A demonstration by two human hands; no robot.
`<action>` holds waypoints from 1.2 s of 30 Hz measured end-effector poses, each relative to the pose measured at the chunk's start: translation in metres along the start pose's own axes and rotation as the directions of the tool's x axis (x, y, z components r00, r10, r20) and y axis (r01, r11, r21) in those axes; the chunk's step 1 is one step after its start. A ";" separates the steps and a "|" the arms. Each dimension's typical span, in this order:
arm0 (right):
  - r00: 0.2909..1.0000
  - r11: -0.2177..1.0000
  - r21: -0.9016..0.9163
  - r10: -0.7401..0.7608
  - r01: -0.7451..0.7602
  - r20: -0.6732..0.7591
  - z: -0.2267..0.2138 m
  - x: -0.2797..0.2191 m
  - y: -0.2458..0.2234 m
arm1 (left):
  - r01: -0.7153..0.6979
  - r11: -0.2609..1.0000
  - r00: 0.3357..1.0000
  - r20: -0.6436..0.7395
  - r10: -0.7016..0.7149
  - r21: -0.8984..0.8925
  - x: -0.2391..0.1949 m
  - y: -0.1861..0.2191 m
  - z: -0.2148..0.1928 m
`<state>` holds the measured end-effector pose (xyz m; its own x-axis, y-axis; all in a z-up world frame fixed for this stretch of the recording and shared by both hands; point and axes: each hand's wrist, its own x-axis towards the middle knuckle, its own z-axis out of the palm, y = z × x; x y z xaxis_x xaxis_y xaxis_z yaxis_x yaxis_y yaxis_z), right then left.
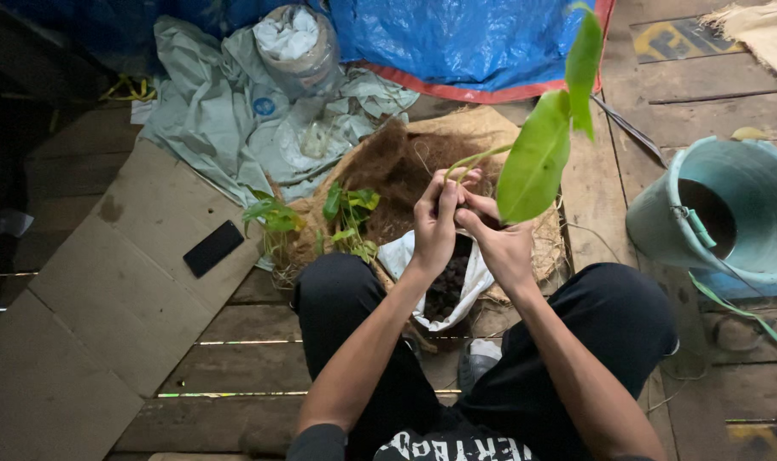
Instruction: The person sits on a wooden floor and wraps soil around the roots of a small plant by hand. They repeatedly add soil from a white bag and press it into a compact ball around the root zone.
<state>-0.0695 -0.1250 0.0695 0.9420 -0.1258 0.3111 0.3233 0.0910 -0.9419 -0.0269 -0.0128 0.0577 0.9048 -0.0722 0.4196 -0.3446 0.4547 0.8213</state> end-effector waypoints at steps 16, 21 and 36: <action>0.993 0.986 -0.130 0.110 -0.102 0.052 -0.011 0.009 -0.002 | -0.030 1.000 0.997 0.071 0.030 -0.006 0.004 -0.001 -0.005; 0.994 0.990 -0.093 -0.106 0.108 0.025 -0.004 0.011 -0.019 | -0.033 0.999 0.997 0.064 0.033 0.005 0.001 -0.008 0.000; 0.974 0.966 0.145 0.223 -0.215 -0.038 -0.017 0.017 0.011 | -0.026 0.991 0.996 0.084 0.015 0.130 0.004 0.019 0.000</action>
<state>-0.0518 -0.1430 0.0623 0.9862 -0.1396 0.0885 0.1226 0.2584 -0.9582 -0.0299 -0.0048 0.0754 0.8751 -0.1398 0.4633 -0.3979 0.3372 0.8532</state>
